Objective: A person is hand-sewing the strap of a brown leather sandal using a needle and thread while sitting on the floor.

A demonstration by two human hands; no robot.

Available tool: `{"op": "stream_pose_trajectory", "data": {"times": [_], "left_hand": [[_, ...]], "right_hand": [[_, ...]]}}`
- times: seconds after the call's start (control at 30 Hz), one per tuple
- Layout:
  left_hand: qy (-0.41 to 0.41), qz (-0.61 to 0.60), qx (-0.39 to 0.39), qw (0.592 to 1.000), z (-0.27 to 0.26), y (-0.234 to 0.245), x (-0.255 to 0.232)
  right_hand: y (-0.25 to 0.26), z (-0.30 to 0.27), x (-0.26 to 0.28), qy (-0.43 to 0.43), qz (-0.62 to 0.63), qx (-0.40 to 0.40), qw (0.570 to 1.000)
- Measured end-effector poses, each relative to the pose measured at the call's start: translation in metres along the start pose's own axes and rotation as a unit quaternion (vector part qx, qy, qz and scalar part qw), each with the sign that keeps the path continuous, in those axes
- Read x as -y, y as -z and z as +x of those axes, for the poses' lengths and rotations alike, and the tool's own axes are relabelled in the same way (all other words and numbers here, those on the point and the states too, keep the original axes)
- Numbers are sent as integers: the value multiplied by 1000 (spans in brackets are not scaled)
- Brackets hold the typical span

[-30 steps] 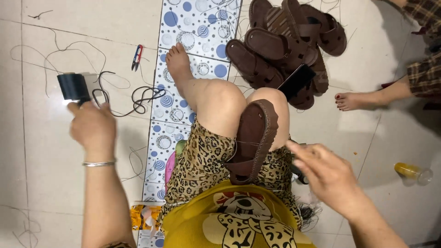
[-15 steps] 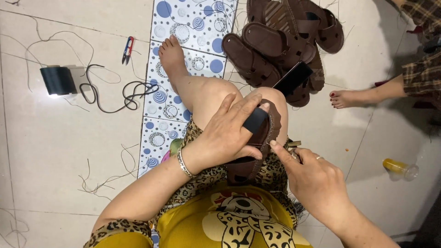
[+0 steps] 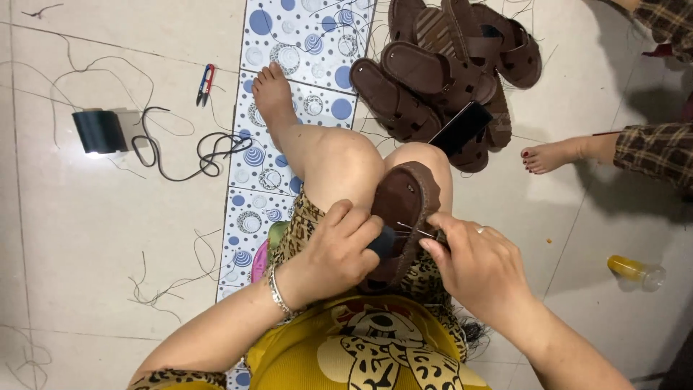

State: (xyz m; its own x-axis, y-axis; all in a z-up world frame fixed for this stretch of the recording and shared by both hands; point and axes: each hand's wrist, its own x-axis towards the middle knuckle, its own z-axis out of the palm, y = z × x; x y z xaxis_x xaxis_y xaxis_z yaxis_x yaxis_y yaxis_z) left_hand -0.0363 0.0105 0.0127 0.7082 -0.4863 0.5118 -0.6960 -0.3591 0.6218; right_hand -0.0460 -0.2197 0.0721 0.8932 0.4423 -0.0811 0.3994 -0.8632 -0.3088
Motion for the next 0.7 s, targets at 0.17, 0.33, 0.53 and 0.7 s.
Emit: {"op": "stream_pose_trajectory", "data": {"times": [0.17, 0.33, 0.53, 0.7], "left_hand": [[212, -487, 96, 842, 22, 26, -15], [260, -234, 85, 933, 10, -1, -3], [263, -254, 75, 928, 25, 8, 0], [353, -179, 131, 909, 23, 17, -3]], "right_hand": [[-8, -9, -2, -35, -11, 19, 999], [-3, -4, 5, 39, 20, -78, 996], [71, -19, -52, -222, 53, 264, 937], [-10, -51, -62, -230, 449, 118, 855]]}}
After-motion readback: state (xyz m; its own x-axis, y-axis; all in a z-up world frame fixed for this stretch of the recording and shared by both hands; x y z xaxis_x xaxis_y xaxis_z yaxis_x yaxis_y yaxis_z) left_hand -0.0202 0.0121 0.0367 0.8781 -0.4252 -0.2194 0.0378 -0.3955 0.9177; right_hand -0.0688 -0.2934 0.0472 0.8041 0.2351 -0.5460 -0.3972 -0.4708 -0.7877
